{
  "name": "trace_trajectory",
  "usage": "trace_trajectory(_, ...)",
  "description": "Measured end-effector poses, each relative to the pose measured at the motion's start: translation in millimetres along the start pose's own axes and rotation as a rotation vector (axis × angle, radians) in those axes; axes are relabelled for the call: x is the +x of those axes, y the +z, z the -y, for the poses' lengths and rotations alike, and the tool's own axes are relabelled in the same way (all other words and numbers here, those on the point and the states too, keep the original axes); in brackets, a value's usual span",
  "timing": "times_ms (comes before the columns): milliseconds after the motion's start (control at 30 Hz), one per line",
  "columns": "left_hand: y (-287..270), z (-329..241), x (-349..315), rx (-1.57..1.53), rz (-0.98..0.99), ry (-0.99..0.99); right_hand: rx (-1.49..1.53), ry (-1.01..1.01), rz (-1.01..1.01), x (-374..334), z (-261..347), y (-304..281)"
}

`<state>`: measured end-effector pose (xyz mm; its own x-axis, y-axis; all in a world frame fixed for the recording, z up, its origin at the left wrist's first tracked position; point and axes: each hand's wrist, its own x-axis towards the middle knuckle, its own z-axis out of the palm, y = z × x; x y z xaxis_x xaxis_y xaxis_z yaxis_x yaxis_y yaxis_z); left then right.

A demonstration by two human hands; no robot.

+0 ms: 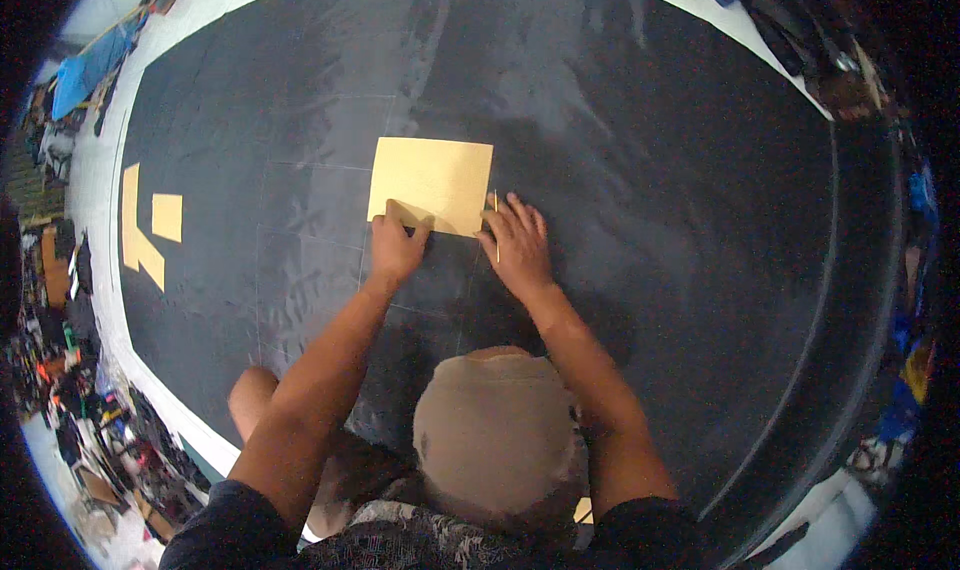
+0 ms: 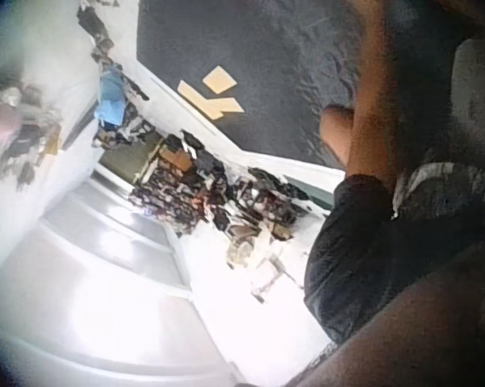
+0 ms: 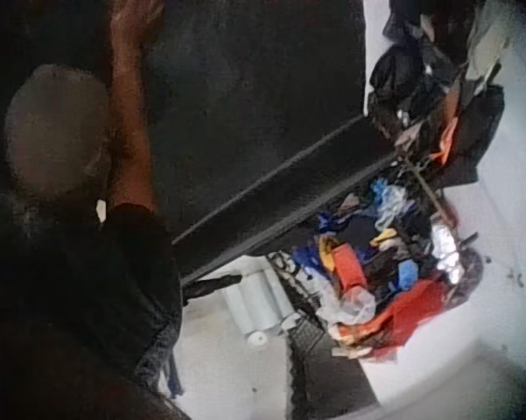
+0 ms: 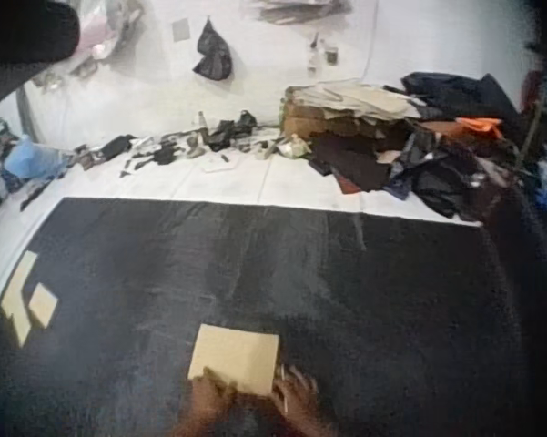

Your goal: The person kneels on a large black sheet and uses a pencil to mark the edges of several small yellow square pieces placed on the sheet. The person repeatedly positions each square, traces its outline, and moves to the next piece.

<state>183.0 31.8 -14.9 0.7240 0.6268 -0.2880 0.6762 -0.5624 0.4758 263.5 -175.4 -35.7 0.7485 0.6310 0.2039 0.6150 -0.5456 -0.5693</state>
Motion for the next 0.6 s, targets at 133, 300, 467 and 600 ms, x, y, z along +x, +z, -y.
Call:
trace_trajectory(133, -3.1, -11.5, -20.0, 0.102, -0.062, 0.061, -0.060, -0.125, 0.088, 25.0, -17.9, -6.1)
trace_trajectory(300, 13.4, 4.0, -24.2, 0.156, -0.272, 0.322, -0.084, -0.139, 0.090, 26.8, -22.7, 3.8)
trace_trajectory(467, 32.6, 14.9, -20.3, -0.020, -0.284, 0.357, -0.082, -0.150, 0.090, 25.9, -27.8, -1.9)
trace_trajectory(600, 35.8, 21.5, -18.7, -0.035, -0.327, 0.395, -0.064, -0.134, 0.090, 30.2, -21.3, 0.3)
